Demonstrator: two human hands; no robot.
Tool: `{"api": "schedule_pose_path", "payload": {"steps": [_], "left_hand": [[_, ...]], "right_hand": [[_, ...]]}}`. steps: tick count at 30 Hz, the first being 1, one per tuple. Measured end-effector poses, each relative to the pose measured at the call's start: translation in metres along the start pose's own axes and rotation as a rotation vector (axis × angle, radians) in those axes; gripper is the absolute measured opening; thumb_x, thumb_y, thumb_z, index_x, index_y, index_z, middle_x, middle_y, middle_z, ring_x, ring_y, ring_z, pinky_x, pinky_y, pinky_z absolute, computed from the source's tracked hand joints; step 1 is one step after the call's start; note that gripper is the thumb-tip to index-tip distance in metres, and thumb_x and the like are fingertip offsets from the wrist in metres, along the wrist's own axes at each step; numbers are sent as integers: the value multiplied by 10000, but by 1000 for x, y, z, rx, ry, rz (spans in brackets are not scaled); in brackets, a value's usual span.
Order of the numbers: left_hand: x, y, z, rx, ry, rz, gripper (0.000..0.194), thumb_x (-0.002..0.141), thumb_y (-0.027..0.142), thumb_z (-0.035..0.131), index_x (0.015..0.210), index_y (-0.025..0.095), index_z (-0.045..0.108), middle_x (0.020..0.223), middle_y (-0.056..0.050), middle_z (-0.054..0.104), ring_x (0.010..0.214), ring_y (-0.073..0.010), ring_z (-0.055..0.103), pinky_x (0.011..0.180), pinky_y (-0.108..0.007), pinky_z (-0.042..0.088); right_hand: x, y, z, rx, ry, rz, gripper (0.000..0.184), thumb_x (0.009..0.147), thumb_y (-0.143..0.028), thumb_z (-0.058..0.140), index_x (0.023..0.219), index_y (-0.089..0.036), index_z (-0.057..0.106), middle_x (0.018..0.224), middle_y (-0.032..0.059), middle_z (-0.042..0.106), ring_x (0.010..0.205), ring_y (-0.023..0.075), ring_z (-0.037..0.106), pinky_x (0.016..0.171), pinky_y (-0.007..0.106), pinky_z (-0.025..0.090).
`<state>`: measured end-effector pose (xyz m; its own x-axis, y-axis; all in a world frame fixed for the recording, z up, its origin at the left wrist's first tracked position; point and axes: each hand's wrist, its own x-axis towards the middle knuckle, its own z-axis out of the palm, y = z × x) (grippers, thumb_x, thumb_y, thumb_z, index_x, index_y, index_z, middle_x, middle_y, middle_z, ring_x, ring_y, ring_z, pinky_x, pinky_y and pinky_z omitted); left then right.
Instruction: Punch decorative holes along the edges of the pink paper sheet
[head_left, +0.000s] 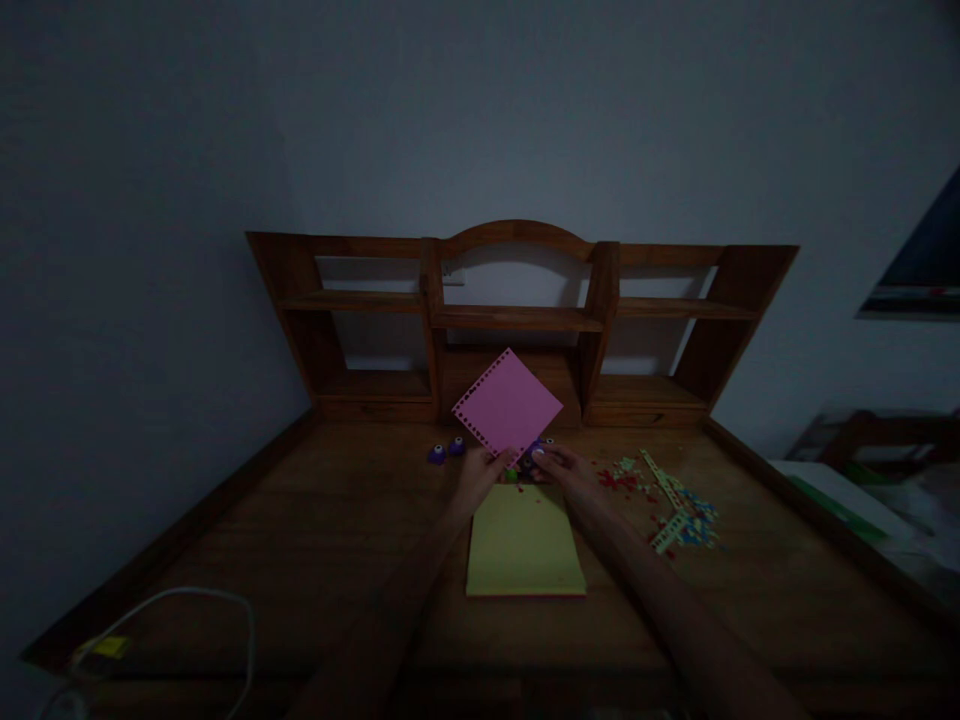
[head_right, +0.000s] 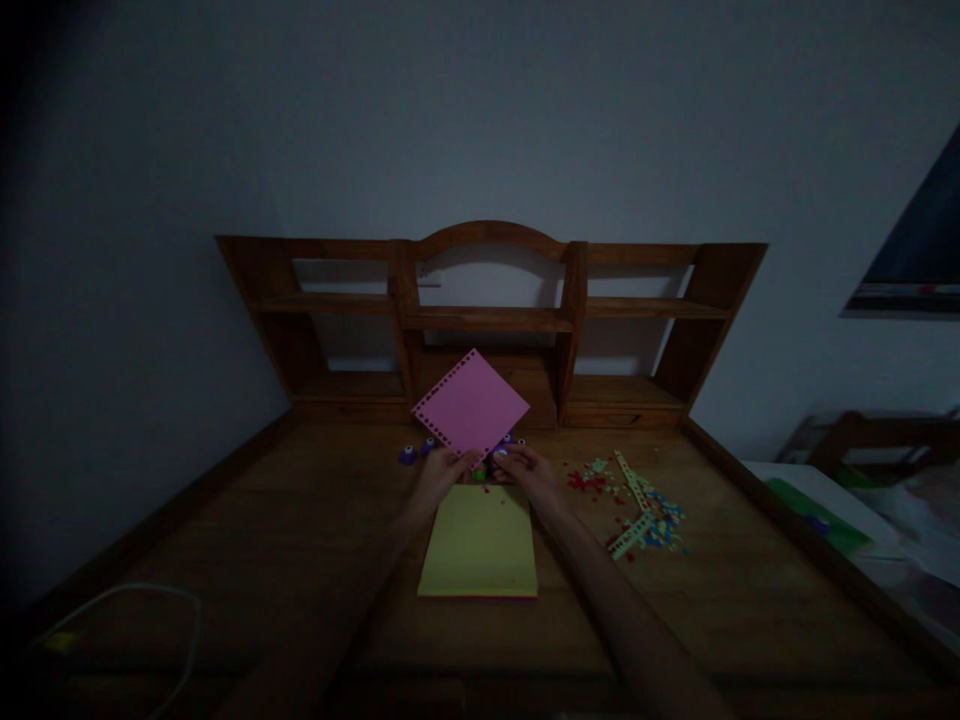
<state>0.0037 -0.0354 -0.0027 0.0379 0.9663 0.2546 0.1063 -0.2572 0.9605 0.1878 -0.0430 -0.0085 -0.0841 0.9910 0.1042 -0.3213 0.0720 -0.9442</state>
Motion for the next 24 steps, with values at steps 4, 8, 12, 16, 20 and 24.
{"api": "schedule_pose_path", "payload": {"steps": [4, 8, 12, 16, 20, 24], "left_hand": [[1, -3, -1, 5, 0, 14, 525, 711, 633, 687, 628, 117, 640, 497, -2, 551, 454, -112, 477, 447, -211, 313], [1, -6, -1, -10, -39, 43, 517, 739, 621, 674, 639, 115, 636, 505, -1, 552, 459, -110, 481, 451, -207, 323], [3, -14, 1, -6, -75, 49, 500, 750, 604, 674, 662, 113, 641, 516, 0, 552, 454, -104, 480, 443, -202, 334], [5, -20, 3, -23, -126, 49, 491, 776, 593, 654, 712, 105, 657, 574, -18, 592, 453, -98, 487, 436, -204, 364], [5, -21, 4, -38, -152, 45, 488, 779, 587, 652, 718, 103, 658, 601, -35, 620, 458, -102, 508, 439, -208, 381], [4, -19, 4, -31, -167, 52, 481, 782, 580, 646, 733, 102, 668, 610, -44, 636, 450, -100, 509, 438, -209, 378]], "right_hand": [[1, 1, 0, 4, 8, 6, 402, 618, -397, 874, 934, -201, 721, 841, 30, 747, 662, 144, 678, 721, 295, 564], [2, 3, -1, -3, 12, 18, 424, 606, -418, 877, 929, -195, 719, 847, 40, 745, 662, 155, 679, 720, 310, 567], [5, 6, -4, -9, -3, 14, 395, 630, -420, 865, 914, -186, 723, 816, 43, 738, 654, 151, 663, 696, 294, 550], [6, 8, -6, -7, -20, 13, 340, 667, -413, 842, 890, -183, 727, 824, 41, 730, 642, 135, 631, 664, 272, 518], [6, 8, -7, 11, -39, 31, 309, 673, -403, 838, 870, -188, 734, 842, 36, 726, 650, 126, 614, 669, 263, 494], [6, 10, -7, 16, -76, 51, 288, 664, -393, 842, 830, -184, 733, 794, 29, 708, 649, 125, 594, 641, 254, 467]]}}
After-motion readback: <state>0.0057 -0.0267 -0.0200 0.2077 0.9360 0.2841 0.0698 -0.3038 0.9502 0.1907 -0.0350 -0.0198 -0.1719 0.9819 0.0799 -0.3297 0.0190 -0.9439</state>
